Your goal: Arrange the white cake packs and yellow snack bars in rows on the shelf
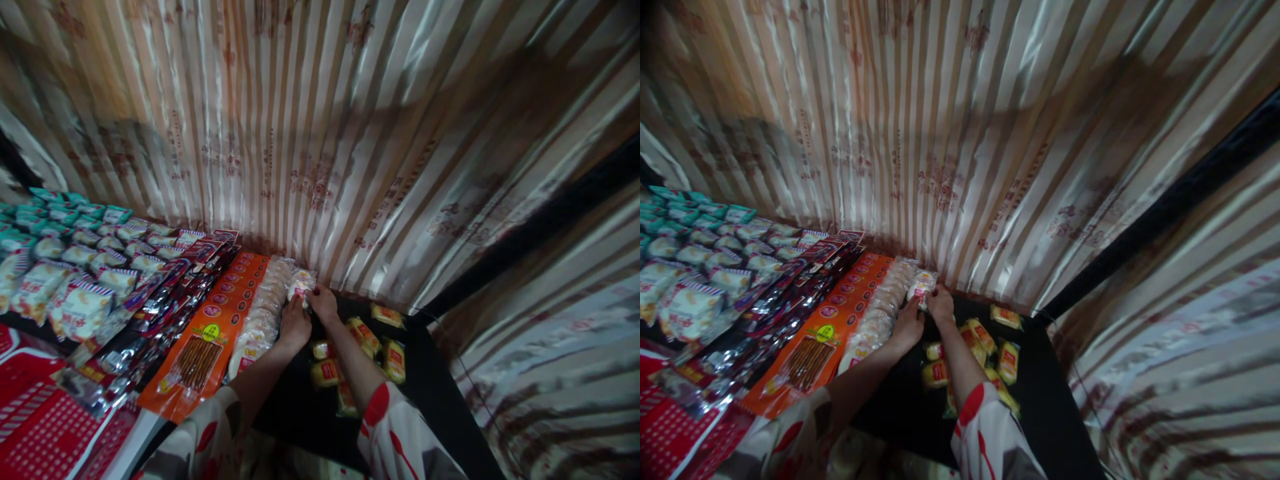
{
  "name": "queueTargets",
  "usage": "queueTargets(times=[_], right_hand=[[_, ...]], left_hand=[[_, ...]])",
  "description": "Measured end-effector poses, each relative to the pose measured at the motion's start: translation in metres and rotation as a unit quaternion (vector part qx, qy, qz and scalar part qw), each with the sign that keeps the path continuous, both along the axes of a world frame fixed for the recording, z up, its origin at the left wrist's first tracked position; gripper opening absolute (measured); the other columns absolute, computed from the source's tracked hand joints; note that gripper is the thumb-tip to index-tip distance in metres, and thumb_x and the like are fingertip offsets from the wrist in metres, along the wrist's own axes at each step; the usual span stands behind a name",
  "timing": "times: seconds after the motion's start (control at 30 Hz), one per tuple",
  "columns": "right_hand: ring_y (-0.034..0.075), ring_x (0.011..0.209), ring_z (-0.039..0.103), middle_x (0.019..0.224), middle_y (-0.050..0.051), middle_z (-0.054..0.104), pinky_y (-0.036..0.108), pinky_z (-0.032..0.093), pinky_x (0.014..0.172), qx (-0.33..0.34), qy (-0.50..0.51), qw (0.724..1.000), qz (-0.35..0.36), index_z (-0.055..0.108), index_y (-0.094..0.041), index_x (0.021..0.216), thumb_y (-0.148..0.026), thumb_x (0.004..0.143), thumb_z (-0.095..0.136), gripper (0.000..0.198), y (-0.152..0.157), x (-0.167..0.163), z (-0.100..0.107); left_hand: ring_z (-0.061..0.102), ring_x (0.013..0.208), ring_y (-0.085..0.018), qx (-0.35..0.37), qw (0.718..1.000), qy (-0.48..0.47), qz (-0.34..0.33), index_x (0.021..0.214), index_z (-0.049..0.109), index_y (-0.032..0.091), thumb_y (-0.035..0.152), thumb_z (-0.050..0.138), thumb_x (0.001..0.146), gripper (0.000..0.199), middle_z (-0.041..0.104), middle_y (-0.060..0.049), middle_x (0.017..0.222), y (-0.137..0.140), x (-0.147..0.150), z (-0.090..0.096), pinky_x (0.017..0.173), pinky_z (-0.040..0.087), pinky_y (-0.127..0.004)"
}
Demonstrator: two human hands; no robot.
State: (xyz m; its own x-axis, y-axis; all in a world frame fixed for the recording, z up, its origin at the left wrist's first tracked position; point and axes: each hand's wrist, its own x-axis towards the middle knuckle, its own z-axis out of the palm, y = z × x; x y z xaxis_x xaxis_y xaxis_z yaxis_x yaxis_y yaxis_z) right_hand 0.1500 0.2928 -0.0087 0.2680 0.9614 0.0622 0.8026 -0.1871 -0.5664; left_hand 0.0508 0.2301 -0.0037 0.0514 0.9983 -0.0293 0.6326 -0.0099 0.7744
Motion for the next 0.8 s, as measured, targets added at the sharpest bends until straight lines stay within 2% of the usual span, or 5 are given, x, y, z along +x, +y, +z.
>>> queueTargets(times=[0.33,0.47,0.6,0.67,0.8], right_hand=[[0.017,0.075,0.064,0.082,0.007,0.068,0.024,0.046,0.067,0.048,-0.063,0.997,-0.01,0.063,-0.017,0.087,-0.026,0.076,0.055,0.017,0.0,-0.006,-0.011],[0.017,0.08,0.063,0.088,0.008,0.067,0.025,0.046,0.074,0.063,-0.05,0.997,0.019,0.061,-0.015,0.096,-0.021,0.075,0.056,0.022,-0.005,-0.004,-0.007],[0.019,0.091,0.06,0.099,0.011,0.064,0.029,0.045,0.083,0.086,-0.045,0.994,0.045,0.058,-0.012,0.105,-0.016,0.075,0.055,0.03,-0.022,0.0,0.002],[0.019,0.093,0.058,0.101,0.011,0.063,0.03,0.044,0.085,0.101,-0.04,0.992,0.065,0.058,-0.012,0.106,-0.015,0.076,0.053,0.031,-0.036,0.001,0.006],[0.018,0.091,0.058,0.1,0.009,0.062,0.032,0.044,0.086,0.128,-0.014,0.988,0.089,0.059,-0.013,0.104,-0.016,0.077,0.049,0.028,-0.076,0.002,0.009]], left_hand=[[0.027,0.133,-0.025,0.029,0.999,-0.026,0.005,0.13,0.041,0.009,0.001,0.041,0.069,0.061,0.039,-0.015,0.139,0.009,0.01,-0.028,0.11,0.022,-0.041],[0.024,0.134,-0.026,0.008,1.0,-0.012,-0.008,0.129,0.04,0.001,-0.003,0.042,0.063,0.066,0.033,-0.021,0.141,0.004,0.008,-0.02,0.111,0.021,-0.039],[0.027,0.133,-0.024,0.045,0.998,0.013,-0.037,0.125,0.044,0.0,-0.003,0.043,0.064,0.062,0.04,-0.022,0.136,-0.013,0.003,-0.005,0.113,0.016,-0.037],[0.028,0.133,-0.025,0.041,0.998,0.039,-0.041,0.121,0.049,0.0,0.0,0.044,0.067,0.053,0.041,-0.022,0.135,-0.027,0.001,0.001,0.111,0.021,-0.036],[0.042,0.123,-0.025,0.024,0.998,0.053,-0.039,0.115,0.055,0.007,0.007,0.045,0.074,0.042,0.044,-0.019,0.132,-0.059,-0.005,0.007,0.103,0.034,-0.034]])
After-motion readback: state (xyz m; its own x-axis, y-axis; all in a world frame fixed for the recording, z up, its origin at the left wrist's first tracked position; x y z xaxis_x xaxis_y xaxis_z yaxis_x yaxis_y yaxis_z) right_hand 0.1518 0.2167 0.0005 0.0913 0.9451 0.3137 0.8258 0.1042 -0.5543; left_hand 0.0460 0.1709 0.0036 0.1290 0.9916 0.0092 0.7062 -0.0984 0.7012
